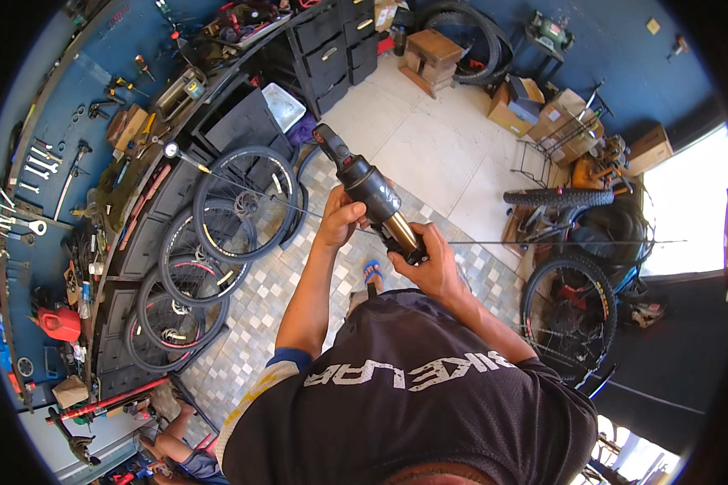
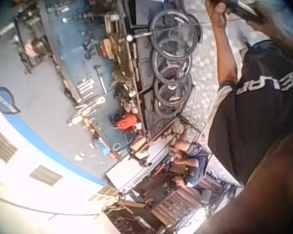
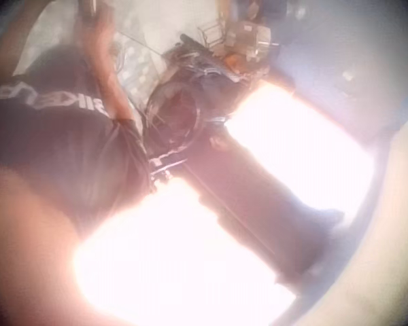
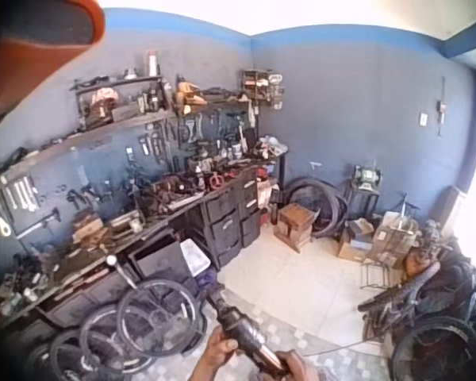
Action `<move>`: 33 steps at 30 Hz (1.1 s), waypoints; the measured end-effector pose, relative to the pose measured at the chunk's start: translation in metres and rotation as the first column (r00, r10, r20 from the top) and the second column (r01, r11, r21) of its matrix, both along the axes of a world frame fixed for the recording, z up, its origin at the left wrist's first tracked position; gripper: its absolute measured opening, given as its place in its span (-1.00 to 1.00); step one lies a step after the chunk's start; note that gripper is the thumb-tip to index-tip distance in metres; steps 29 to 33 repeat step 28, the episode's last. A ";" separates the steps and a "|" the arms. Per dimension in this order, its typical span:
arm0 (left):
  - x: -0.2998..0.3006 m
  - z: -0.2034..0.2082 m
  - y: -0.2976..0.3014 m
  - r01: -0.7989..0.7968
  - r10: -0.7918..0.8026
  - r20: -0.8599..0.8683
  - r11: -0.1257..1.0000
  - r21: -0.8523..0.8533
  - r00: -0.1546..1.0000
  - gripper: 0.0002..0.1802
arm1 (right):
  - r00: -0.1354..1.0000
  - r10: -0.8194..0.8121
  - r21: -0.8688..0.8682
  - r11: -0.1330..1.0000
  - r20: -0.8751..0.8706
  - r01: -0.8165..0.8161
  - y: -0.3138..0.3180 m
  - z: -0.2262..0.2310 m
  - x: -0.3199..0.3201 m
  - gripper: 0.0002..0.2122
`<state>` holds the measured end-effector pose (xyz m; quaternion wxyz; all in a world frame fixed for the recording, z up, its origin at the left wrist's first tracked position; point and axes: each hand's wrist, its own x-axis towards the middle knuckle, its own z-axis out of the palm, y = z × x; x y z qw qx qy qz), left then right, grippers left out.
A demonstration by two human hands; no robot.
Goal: The person works on a bicycle mounted on a repair stand, using a hammer to tap the front fork, a screwdriver to adjust the headset, and a screwdriver to loosen the seat post. The person repeatedly retrieves tools from a workbench and returns them after use.
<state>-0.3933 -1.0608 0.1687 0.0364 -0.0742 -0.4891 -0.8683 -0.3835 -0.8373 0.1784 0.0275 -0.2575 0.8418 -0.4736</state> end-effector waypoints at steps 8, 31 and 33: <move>-0.038 0.011 -0.052 -0.042 0.038 -0.037 0.995 -0.094 0.999 -0.25 | 0.994 0.083 -0.027 0.996 -0.074 -0.085 -0.047 -0.009 -0.056 -0.48; -0.475 -0.064 -0.109 -0.067 0.271 0.518 0.923 -0.379 0.812 -0.47 | 0.663 0.295 -0.392 0.920 0.688 -0.003 -0.107 -0.085 -0.506 -0.50; -0.475 -0.064 -0.109 -0.067 0.271 0.518 0.923 -0.379 0.812 -0.47 | 0.663 0.295 -0.392 0.920 0.688 -0.003 -0.107 -0.085 -0.506 -0.50</move>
